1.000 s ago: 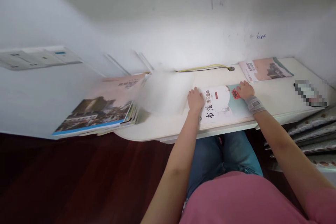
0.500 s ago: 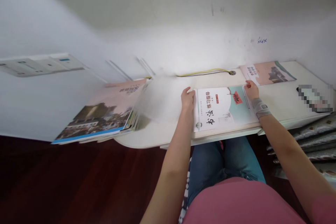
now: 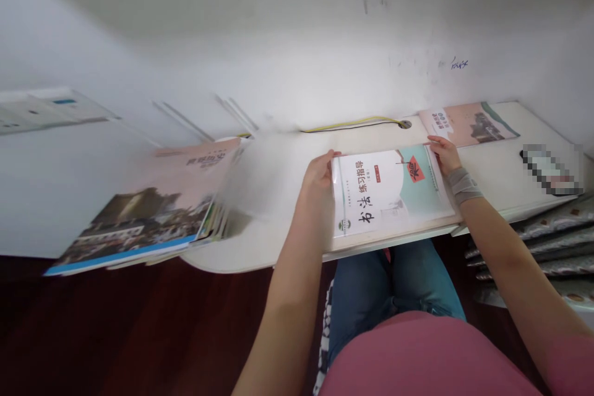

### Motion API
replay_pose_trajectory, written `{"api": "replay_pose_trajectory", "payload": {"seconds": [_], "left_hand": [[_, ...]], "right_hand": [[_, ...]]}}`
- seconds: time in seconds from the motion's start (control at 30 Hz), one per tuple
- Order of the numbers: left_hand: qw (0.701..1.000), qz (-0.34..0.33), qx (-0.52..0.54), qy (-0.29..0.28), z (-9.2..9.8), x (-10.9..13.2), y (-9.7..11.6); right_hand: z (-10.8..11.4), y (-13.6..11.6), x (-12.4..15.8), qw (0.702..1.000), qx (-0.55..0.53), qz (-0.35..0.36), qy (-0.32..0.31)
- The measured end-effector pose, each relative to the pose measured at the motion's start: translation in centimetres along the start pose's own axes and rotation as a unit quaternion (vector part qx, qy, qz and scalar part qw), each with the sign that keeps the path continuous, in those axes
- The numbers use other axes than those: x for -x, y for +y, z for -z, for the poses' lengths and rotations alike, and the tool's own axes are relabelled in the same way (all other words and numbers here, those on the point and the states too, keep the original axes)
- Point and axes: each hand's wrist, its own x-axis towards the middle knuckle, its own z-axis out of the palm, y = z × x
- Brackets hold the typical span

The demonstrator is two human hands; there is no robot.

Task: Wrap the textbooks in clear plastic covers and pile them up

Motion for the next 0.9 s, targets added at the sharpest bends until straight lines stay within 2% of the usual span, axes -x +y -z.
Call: {"api": "replay_pose_trajectory", "payload": {"seconds": [0.1,0.2,0.3,0.5,0.67,0.9], "left_hand": [[0.998,-0.043,0.000,-0.042,0.1,0.0,1.5],[0.993,-0.069,-0.032,-0.090,0.6,0.0,2.2],[0.983,-0.086,-0.093,-0.130,1.4,-0.2,2.2],[0.949,-0.117,-0.245,-0.164,2.4,0.0,2.5],[0.934,-0.130,-0.290,-0.164,2.3,0.4,2.8],[0.904,-0.179,-0.367,-0.129,2.5,0.1,2.4]], "right_hand": [[-0.3,0.0,0.0,0.999,-0.053,-0.002,-0.008],[-0.5,0.3,0.0,0.998,-0.059,-0.009,-0.004],[-0.7,0.5,0.0,0.998,-0.061,-0.016,-0.001],[-0.6,0.6,0.0,0.997,-0.066,-0.026,0.005],[-0.6,0.8,-0.1,0.996,-0.080,-0.031,0.013],[-0.6,1.3,-0.4,0.994,-0.101,-0.031,0.030]]}}
